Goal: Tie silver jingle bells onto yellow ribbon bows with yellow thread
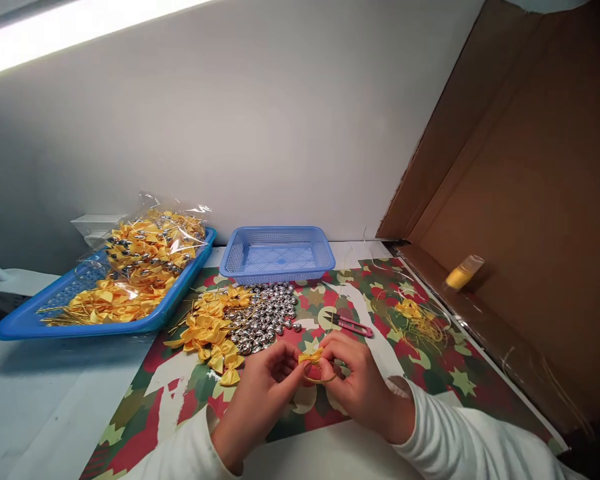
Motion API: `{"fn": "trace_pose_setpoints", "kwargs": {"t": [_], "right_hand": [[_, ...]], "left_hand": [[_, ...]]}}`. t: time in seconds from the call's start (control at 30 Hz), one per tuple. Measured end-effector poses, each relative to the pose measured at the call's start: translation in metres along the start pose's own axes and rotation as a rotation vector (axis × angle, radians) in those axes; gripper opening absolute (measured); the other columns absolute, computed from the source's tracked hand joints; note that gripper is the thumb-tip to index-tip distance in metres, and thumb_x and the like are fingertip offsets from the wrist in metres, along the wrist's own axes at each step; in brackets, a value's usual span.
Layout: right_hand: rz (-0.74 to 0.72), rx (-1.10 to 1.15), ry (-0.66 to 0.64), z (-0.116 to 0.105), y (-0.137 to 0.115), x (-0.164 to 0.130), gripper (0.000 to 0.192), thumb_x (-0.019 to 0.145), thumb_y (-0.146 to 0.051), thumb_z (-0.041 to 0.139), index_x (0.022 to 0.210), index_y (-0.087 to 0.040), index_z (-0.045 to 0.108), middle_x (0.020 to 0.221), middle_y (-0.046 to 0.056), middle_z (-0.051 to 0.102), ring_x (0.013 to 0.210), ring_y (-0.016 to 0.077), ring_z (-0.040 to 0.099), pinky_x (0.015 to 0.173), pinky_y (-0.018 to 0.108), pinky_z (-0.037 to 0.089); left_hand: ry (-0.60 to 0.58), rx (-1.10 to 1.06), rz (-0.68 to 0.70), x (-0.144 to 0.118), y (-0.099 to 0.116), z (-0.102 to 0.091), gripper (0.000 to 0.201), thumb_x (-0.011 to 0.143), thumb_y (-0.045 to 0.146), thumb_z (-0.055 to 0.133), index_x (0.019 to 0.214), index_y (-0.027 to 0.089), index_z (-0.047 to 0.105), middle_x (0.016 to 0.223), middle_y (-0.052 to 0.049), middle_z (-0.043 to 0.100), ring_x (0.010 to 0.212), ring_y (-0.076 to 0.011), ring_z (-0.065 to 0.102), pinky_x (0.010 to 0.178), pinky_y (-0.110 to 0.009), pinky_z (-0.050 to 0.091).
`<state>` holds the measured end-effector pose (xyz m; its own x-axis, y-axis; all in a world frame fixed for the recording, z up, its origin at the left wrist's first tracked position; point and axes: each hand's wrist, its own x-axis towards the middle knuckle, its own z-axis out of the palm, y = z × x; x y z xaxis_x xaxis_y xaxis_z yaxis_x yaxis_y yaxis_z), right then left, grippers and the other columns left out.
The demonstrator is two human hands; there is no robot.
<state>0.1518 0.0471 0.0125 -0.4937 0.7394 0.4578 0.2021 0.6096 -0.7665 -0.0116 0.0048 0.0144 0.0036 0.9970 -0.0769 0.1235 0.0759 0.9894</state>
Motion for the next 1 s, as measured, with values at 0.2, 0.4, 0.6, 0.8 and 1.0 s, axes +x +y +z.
{"fn": "trace_pose_setpoints", "kwargs": {"t": [0.2,0.4,0.6,0.8,1.0], "right_hand": [[-0.017,-0.003,0.028,0.002,0.002,-0.001,0.025,0.088,-0.023,0.052,0.064,-0.017,0.049,0.07,0.003,0.053,0.063,0.0117,0.049,0.056,0.023,0.038],[-0.03,-0.01,0.041,0.005,0.005,-0.003,0.023,0.087,-0.021,0.051,0.065,-0.017,0.054,0.07,0.003,0.055,0.062,0.012,0.051,0.056,0.023,0.04],[-0.011,0.005,0.036,0.005,0.006,-0.003,0.022,0.088,-0.022,0.053,0.066,-0.017,0.055,0.072,0.004,0.056,0.065,0.0128,0.054,0.059,0.024,0.043],[-0.032,0.035,0.09,0.005,0.006,-0.002,0.022,0.086,-0.02,0.054,0.065,-0.017,0.052,0.071,0.002,0.055,0.065,0.0122,0.052,0.058,0.023,0.041],[-0.017,0.048,0.12,0.005,0.005,-0.002,0.02,0.083,-0.015,0.052,0.064,-0.018,0.049,0.069,0.001,0.053,0.063,0.012,0.051,0.057,0.023,0.041]], "left_hand": [[0.028,0.033,0.037,-0.002,-0.002,0.002,0.026,0.077,0.04,0.066,0.074,0.014,0.067,0.066,-0.004,0.067,0.059,-0.0146,0.058,0.052,-0.023,0.046],[0.035,0.06,0.007,-0.001,-0.004,0.002,0.027,0.073,0.042,0.071,0.074,0.014,0.07,0.068,-0.005,0.07,0.059,-0.0162,0.061,0.052,-0.024,0.047],[0.05,0.111,0.086,-0.003,-0.005,0.003,0.022,0.075,0.038,0.07,0.076,0.016,0.066,0.069,-0.003,0.067,0.061,-0.0158,0.06,0.054,-0.024,0.048],[0.193,0.325,0.364,-0.007,0.002,-0.001,0.01,0.085,0.026,0.055,0.08,0.019,0.058,0.078,-0.004,0.06,0.065,-0.015,0.058,0.055,-0.026,0.047],[0.22,0.489,0.465,-0.008,0.005,-0.003,0.017,0.083,0.018,0.051,0.066,0.02,0.05,0.068,-0.001,0.052,0.059,-0.0135,0.049,0.054,-0.026,0.041]]}}
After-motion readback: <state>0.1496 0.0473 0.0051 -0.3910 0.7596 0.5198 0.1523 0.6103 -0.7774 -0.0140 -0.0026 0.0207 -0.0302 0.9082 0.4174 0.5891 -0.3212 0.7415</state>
